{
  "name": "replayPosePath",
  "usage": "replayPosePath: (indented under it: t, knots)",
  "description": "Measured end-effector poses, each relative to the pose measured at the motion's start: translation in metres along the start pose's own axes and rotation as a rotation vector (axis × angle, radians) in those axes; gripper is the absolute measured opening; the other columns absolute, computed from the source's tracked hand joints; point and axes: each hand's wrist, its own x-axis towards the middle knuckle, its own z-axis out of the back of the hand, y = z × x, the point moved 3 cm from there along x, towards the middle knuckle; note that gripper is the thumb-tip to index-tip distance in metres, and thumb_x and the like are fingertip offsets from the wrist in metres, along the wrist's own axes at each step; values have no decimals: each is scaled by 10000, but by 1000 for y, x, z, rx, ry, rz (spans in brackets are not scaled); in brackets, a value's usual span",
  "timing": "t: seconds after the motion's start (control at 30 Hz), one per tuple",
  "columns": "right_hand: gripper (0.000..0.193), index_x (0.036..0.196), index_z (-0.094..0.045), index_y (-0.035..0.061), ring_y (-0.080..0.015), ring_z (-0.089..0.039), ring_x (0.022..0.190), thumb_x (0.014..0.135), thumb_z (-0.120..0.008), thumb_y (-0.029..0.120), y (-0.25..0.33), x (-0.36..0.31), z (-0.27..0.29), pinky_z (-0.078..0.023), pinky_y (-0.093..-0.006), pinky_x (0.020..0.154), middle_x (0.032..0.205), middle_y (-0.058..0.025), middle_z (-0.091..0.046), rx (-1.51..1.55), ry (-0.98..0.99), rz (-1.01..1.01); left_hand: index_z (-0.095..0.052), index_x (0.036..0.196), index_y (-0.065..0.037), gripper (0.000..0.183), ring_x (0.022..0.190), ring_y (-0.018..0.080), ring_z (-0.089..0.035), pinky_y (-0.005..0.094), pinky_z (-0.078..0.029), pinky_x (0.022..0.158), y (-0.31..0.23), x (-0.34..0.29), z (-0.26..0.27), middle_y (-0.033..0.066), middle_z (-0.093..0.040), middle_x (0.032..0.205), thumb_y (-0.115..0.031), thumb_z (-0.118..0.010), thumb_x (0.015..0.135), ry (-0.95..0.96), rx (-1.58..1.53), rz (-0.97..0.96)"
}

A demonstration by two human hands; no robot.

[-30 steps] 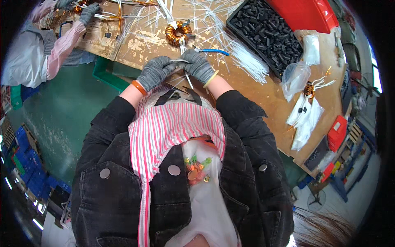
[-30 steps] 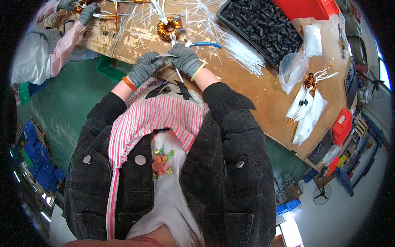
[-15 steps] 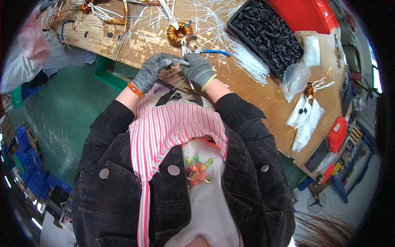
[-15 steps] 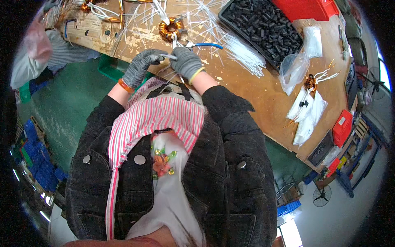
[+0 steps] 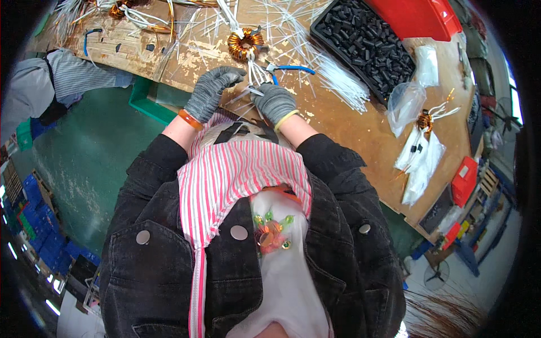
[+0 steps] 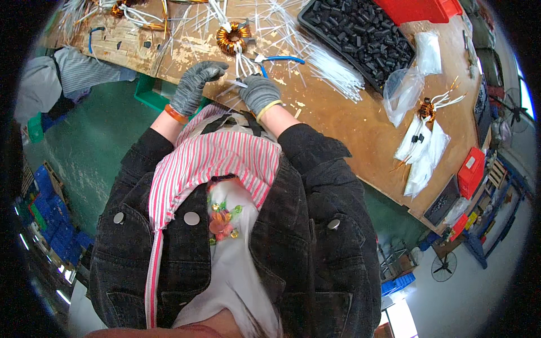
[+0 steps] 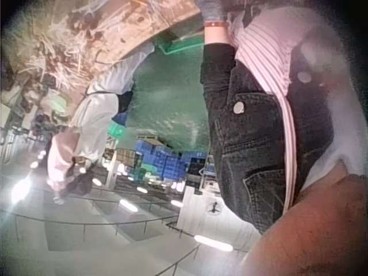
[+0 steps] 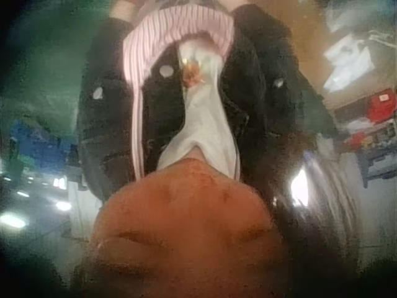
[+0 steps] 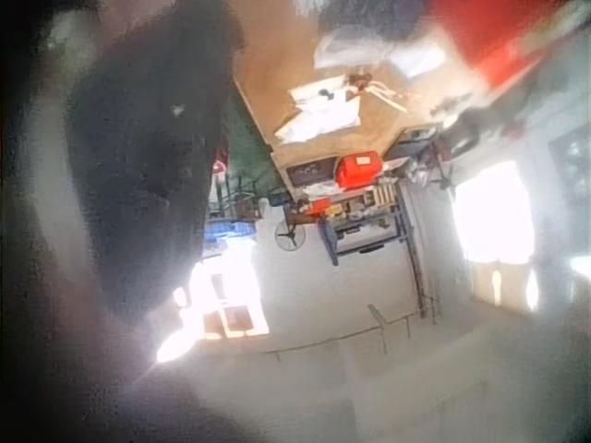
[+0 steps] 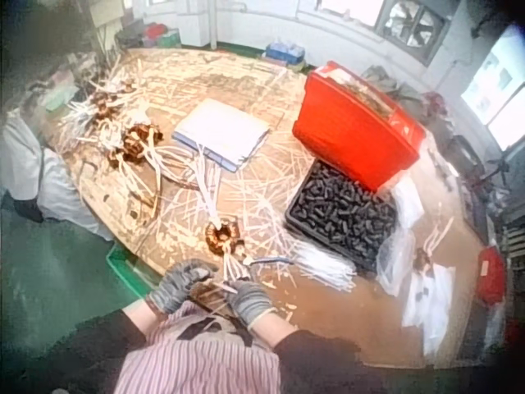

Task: Assemble wiring components by grouping wires and applying heat-shrink tubing or fasteners.

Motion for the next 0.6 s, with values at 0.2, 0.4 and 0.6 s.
replayPosePath:
  t: [0.2,0.4,0.6]
  knots:
    - [221,985,-566,92,-288,-563,661,859,-463,242,-38,8,-1,-452,-408,590,704,-127,-551,-221,-372,521,-602,941,-10,208,816,176,-577,278,-446,755,-33,-18,-1,89,-617,877,-176,-538,834,-356,328,-190]
    - [332,1010,-536,54,-133,-480,581,903,-422,346,-47,7,17,-391,-269,489,697,-40,-516,2026,21,-186,-595,910,-16,211,718,213,-588,302,-462,649,-52,-46,-43,109,-605,788,-194,-600,796,-236,621,-398]
    - [359,1040,-513,45,-160,-484,582,887,-449,363,-17,0,15,-436,-318,542,742,-58,-536,2064,-20,-120,-595,979,-49,272,726,268,-607,346,-463,650,-20,-25,-57,149,-618,832,-251,-597,798,99,678,59]
